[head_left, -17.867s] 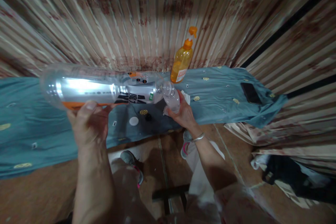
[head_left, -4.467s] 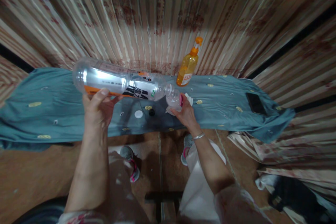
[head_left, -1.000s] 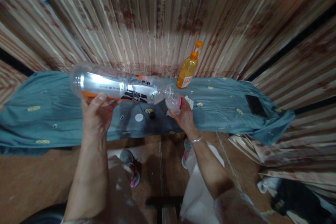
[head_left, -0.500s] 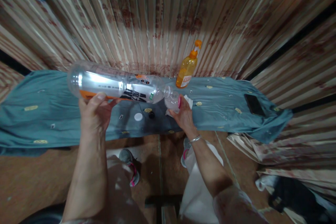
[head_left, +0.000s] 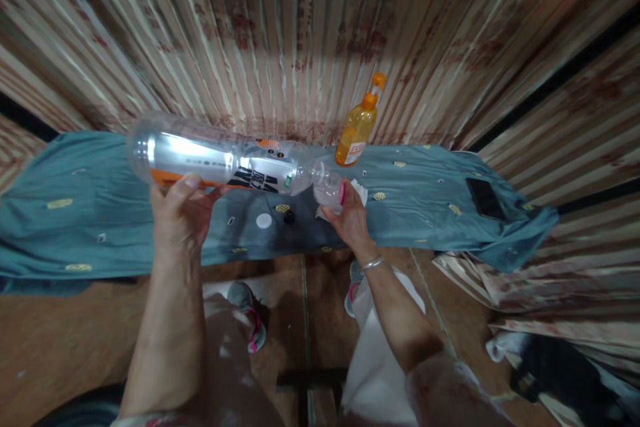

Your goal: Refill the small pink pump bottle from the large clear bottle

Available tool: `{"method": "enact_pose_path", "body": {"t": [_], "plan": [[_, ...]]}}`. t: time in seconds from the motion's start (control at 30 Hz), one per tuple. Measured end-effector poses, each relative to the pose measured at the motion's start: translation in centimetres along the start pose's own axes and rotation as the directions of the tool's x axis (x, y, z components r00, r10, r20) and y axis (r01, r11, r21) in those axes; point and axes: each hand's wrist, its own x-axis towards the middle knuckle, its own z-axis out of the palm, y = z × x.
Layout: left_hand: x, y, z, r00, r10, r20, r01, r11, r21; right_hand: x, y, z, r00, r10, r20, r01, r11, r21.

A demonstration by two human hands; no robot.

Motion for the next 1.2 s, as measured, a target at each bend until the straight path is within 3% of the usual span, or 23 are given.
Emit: {"method": "enact_pose_path", "body": {"t": [0.87, 1.2], "plan": [[0.02, 0.05, 0.15, 0.999, -0.016, -0.033, 0.016, 1.0, -0.014, -0.07, 0.1, 0.12, 1.0, -0.018, -0.001, 0.018, 1.0, -0.011], [-0.07, 0.13, 0.54, 1.0, 0.001, 0.001, -0.001, 1.0, -0.022, -0.11, 0.36, 0.37, 1.0, -0.02, -0.019, 0.02, 1.0, -0.006]]}}
